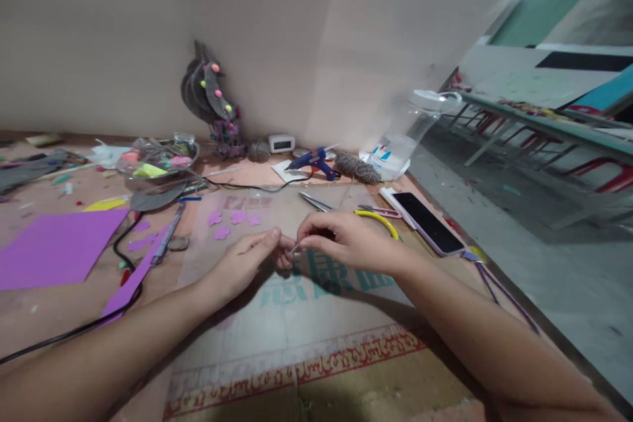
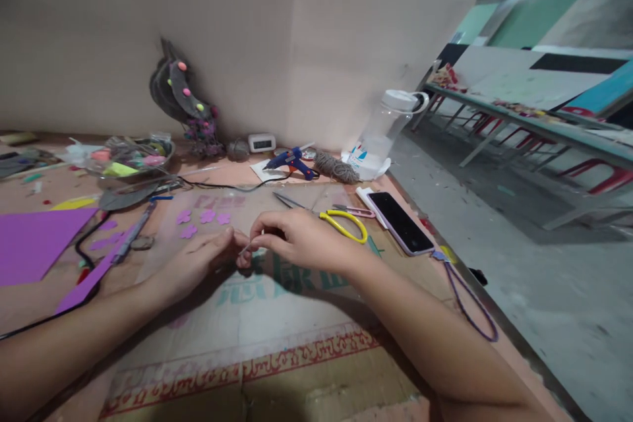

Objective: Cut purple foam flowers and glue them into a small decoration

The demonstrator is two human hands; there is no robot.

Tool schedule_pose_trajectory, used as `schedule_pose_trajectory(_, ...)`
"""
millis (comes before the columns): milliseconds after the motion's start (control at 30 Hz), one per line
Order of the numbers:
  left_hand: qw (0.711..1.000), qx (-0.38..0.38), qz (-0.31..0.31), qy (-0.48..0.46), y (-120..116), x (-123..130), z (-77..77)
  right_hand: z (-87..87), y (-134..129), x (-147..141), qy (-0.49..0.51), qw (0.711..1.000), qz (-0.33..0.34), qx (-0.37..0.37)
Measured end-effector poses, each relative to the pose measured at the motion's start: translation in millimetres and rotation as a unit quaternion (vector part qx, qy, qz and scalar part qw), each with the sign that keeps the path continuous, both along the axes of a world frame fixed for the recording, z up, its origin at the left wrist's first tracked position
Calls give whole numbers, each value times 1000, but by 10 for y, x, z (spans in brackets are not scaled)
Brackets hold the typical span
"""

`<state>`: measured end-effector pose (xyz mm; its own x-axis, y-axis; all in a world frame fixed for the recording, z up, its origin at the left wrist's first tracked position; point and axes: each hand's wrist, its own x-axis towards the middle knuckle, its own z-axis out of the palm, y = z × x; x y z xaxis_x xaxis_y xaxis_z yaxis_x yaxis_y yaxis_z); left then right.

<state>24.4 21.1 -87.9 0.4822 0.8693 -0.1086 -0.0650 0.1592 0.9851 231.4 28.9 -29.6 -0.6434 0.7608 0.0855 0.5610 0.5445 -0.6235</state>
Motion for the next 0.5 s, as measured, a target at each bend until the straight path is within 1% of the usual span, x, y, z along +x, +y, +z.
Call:
schedule_pose_trajectory(167,999,-36,-32,-22,1,9,-14,-34,20,11,-3,1000,0,5)
schedule_pose_trajectory(333,998,-35,-47,-22,6,-3,-48,-31,16,10,-12,1000,-2,10)
schedule_pose_trajectory(500,998,-33,-44,-1,-6,7,-30,-42,13,6,-16,1000,4,20)
